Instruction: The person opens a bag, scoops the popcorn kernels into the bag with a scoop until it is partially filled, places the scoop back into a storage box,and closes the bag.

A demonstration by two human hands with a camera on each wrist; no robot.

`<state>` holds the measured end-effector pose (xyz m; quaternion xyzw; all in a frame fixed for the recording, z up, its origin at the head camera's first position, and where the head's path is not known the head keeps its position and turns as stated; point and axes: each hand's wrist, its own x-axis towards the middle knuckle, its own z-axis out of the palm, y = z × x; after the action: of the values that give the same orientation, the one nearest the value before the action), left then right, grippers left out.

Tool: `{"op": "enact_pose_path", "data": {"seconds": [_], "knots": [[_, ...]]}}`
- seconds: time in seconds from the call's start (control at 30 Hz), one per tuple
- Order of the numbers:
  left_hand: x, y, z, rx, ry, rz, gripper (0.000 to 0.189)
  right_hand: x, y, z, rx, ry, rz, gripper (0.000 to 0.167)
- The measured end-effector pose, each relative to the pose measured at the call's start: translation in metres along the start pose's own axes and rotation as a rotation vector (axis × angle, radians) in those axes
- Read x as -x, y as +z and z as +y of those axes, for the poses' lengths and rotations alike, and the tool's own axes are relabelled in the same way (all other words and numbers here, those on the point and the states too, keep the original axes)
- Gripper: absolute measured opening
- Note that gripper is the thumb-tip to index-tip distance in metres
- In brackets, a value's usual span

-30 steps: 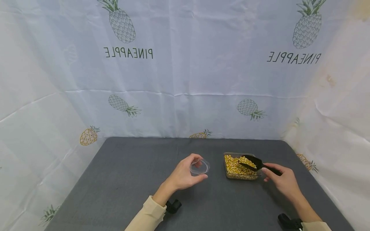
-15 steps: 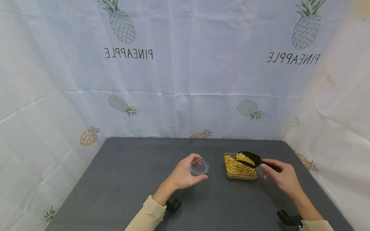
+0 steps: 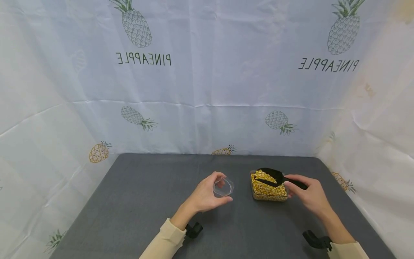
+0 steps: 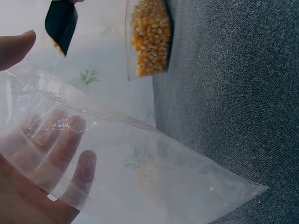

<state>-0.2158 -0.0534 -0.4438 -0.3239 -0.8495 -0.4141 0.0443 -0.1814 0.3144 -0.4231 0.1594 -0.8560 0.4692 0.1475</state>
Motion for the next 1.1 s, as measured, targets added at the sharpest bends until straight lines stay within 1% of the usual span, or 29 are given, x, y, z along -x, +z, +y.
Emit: {"op": "enact_pose_path", "data": {"seconds": [0.07,0.3,0.53,0.63,0.77,0.97,1.1], "knots": [[0.000,0.000,0.000,0.002,-0.005,-0.007,0.068,-0.002,0.001,-0.003,-0.004,-0.006,-0.007,0.027],[0.000,-0.001,-0.001,0.006,-0.010,-0.018,0.070,-0.005,0.007,-0.015,-0.010,0.012,-0.020,0.029],[0.000,-0.002,-0.002,0.012,-0.030,-0.024,0.071,-0.009,0.015,-0.022,-0.034,-0.032,-0.047,0.028],[0.000,-0.002,-0.002,0.007,-0.039,-0.029,0.071,-0.010,0.018,-0.023,-0.047,-0.032,-0.066,0.027],[0.000,-0.002,-0.002,-0.003,-0.037,-0.031,0.072,-0.012,0.023,-0.025,-0.074,-0.041,-0.091,0.027],[0.001,-0.002,-0.002,-0.006,-0.027,-0.031,0.072,-0.015,0.029,-0.029,-0.106,-0.088,-0.113,0.025],[0.001,-0.001,-0.003,-0.010,-0.020,-0.034,0.072,-0.017,0.034,-0.032,-0.123,-0.098,-0.126,0.025]]}}
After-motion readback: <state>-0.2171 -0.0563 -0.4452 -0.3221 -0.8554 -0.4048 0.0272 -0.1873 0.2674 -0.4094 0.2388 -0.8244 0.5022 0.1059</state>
